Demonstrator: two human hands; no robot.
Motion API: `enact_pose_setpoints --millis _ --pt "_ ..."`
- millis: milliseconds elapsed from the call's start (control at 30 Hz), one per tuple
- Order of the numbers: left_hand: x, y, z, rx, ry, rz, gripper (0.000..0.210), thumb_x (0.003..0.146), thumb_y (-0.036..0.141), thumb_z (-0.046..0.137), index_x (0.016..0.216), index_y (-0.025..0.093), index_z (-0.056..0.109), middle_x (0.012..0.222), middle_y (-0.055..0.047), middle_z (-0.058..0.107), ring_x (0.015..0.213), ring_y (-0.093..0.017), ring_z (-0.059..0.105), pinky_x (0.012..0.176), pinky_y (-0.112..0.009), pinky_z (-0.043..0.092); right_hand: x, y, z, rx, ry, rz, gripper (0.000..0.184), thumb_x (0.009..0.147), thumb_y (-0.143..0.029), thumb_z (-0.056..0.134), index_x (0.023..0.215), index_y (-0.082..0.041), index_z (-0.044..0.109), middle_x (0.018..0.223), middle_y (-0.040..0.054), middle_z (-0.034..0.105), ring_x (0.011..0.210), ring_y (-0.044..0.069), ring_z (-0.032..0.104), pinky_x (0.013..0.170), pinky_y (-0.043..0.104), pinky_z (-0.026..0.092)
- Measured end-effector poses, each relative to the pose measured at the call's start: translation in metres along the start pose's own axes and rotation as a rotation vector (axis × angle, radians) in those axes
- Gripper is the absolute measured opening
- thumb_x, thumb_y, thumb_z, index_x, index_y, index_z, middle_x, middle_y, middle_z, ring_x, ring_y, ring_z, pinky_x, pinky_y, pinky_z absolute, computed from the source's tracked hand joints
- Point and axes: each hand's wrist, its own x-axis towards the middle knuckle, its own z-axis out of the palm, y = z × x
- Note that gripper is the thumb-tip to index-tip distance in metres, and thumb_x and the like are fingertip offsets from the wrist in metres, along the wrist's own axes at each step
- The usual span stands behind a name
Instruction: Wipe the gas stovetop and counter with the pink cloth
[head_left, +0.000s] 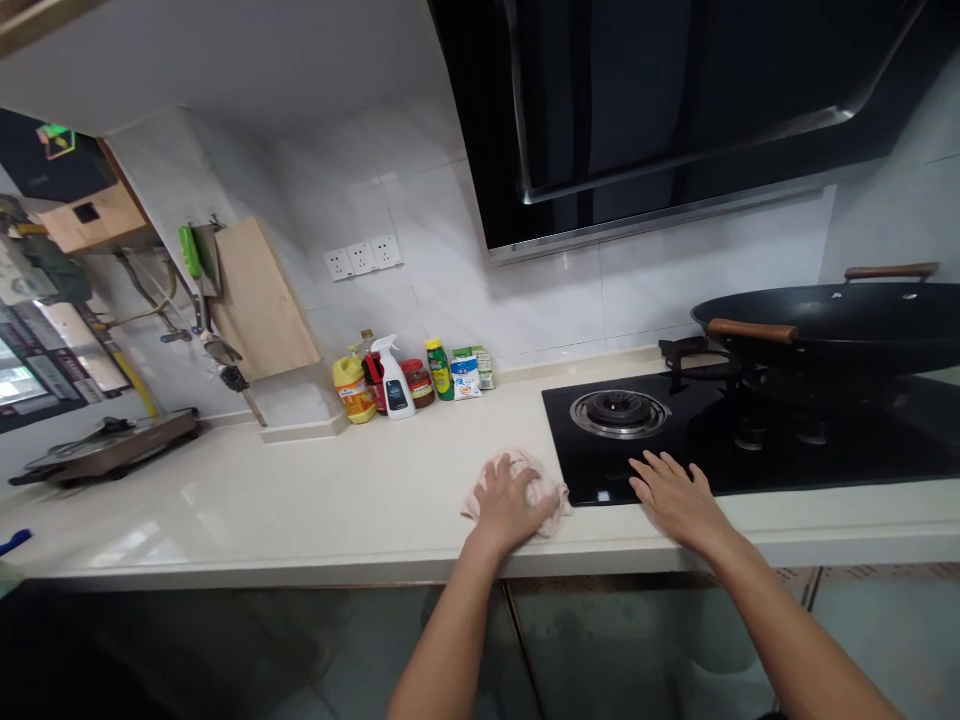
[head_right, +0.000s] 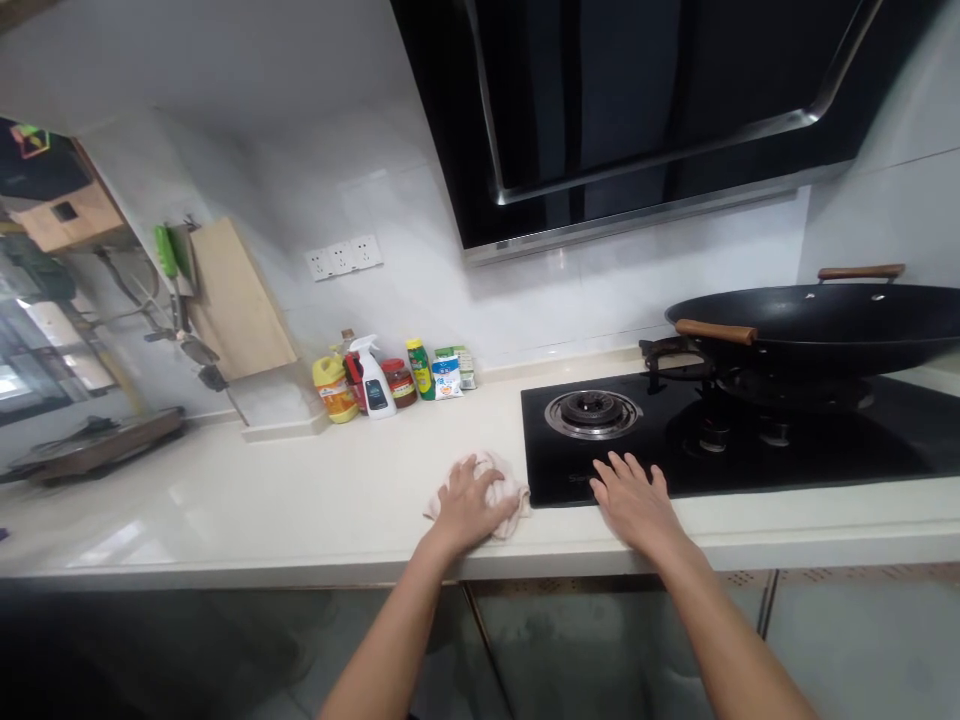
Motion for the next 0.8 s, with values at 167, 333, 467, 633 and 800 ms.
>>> enact_pose_setpoints --millis 167,333,467,633,800 --pt "-0.049 0.012 0.0 -0.003 0.074 0.165 0.043 0.083 0.052 0.069 0.121 0.033 0.068 0.155 -0.01 0.038 0.146 -0.04 0.025 0.111 -0.062 0.032 -0.001 0.0 -0.002 0.014 -0.013 -0.002 0.059 0.101 -0.043 0.022 0.152 -0.024 0.043 0.162 0.0061 0.034 0.151 0.03 0.024 0.119 0.057 0.018" --pt "-0.061 0.001 -0.006 -0.057 0.088 0.232 0.041 0.08 0.045 0.074 0.119 0.032 0.068 0.154 -0.007 0.041 0.145 -0.035 0.031 0.113 -0.055 0.035 -0.001 -0.001 -0.004 -0.012 -0.027 0.005 0.058 0.101 -0.042 0.023 0.153 -0.024 0.042 0.162 0.0053 0.033 0.15 0.03 0.024 0.119 0.057 0.019" --pt "-0.062 -0.029 -0.012 -0.038 0.156 0.19 0.038 0.081 0.043 0.073 0.117 0.03 0.07 0.154 -0.008 0.043 0.144 -0.034 0.036 0.113 -0.052 0.036 -0.002 -0.002 -0.006 -0.019 -0.008 -0.004 0.058 0.101 -0.042 0.023 0.152 -0.024 0.043 0.161 0.0059 0.034 0.15 0.03 0.026 0.118 0.057 0.02" --pt "-0.065 -0.098 -0.036 0.062 0.289 0.067 0.03 0.087 0.041 0.064 0.113 0.028 0.071 0.143 -0.007 0.055 0.136 -0.029 0.048 0.111 -0.044 0.042 -0.003 -0.003 -0.006 0.012 -0.011 0.006 0.058 0.101 -0.042 0.022 0.152 -0.024 0.043 0.161 0.0063 0.034 0.15 0.03 0.024 0.119 0.057 0.018" --pt "-0.066 -0.181 -0.067 0.219 0.358 -0.179 0.032 0.088 0.042 0.059 0.112 0.026 0.071 0.136 -0.008 0.06 0.136 -0.028 0.048 0.111 -0.042 0.041 -0.002 -0.003 -0.004 0.053 0.003 0.003 0.058 0.101 -0.042 0.023 0.151 -0.023 0.044 0.161 0.0071 0.035 0.151 0.03 0.024 0.12 0.058 0.016"
